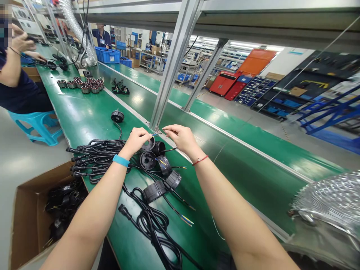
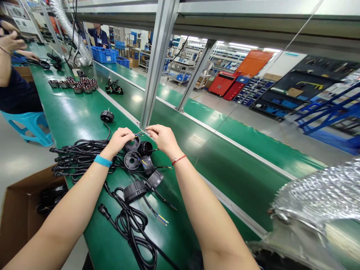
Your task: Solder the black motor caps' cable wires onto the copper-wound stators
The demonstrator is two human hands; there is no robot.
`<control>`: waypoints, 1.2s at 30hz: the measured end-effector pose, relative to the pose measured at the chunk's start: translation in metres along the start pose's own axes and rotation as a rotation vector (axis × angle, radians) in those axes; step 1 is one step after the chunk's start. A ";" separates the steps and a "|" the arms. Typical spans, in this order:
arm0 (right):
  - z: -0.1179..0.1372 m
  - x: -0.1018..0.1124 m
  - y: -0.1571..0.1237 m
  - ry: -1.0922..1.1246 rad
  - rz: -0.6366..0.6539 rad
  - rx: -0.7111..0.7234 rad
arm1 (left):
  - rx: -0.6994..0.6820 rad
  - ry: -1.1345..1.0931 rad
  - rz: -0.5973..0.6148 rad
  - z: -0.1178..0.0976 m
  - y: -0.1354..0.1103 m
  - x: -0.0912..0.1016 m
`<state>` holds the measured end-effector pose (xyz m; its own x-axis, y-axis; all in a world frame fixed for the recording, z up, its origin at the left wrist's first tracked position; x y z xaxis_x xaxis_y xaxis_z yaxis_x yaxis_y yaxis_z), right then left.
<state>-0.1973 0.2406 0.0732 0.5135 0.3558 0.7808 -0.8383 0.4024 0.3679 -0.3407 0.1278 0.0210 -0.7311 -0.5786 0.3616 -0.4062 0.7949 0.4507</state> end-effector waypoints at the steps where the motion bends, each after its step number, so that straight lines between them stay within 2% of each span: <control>1: -0.002 0.000 0.000 -0.024 0.007 0.002 | 0.000 -0.002 0.001 0.000 0.000 0.000; 12: 0.003 -0.005 0.004 -0.190 0.074 0.026 | -0.009 -0.009 0.011 0.000 0.000 0.000; 25: 0.012 -0.001 0.006 -0.138 0.085 0.073 | -0.015 -0.002 0.005 -0.002 0.000 0.000; 27: 0.013 0.002 0.007 -0.067 0.076 0.052 | -0.019 0.001 0.011 -0.002 0.000 0.000; 30: 0.007 0.004 0.009 0.207 0.077 -0.085 | -0.021 0.009 0.019 -0.003 0.000 -0.001; 32: 0.003 0.000 0.011 0.371 0.104 -0.172 | -0.019 0.014 0.020 -0.003 0.000 -0.001; 36: 0.001 -0.013 0.012 0.540 0.157 -0.251 | -0.008 0.019 0.020 -0.005 0.000 -0.001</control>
<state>-0.2141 0.2397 0.0681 0.4624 0.7775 0.4262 -0.8765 0.4733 0.0875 -0.3377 0.1274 0.0248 -0.7283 -0.5660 0.3863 -0.3869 0.8049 0.4499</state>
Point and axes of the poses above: each hand's wrist, its own y-axis towards the middle knuckle, its own x-axis out of the back of the hand, z = x × y, the point moved 5 cm from there along y, towards the middle knuckle, and after that the axes turned 4 degrees about z, right-handed, at the moved point
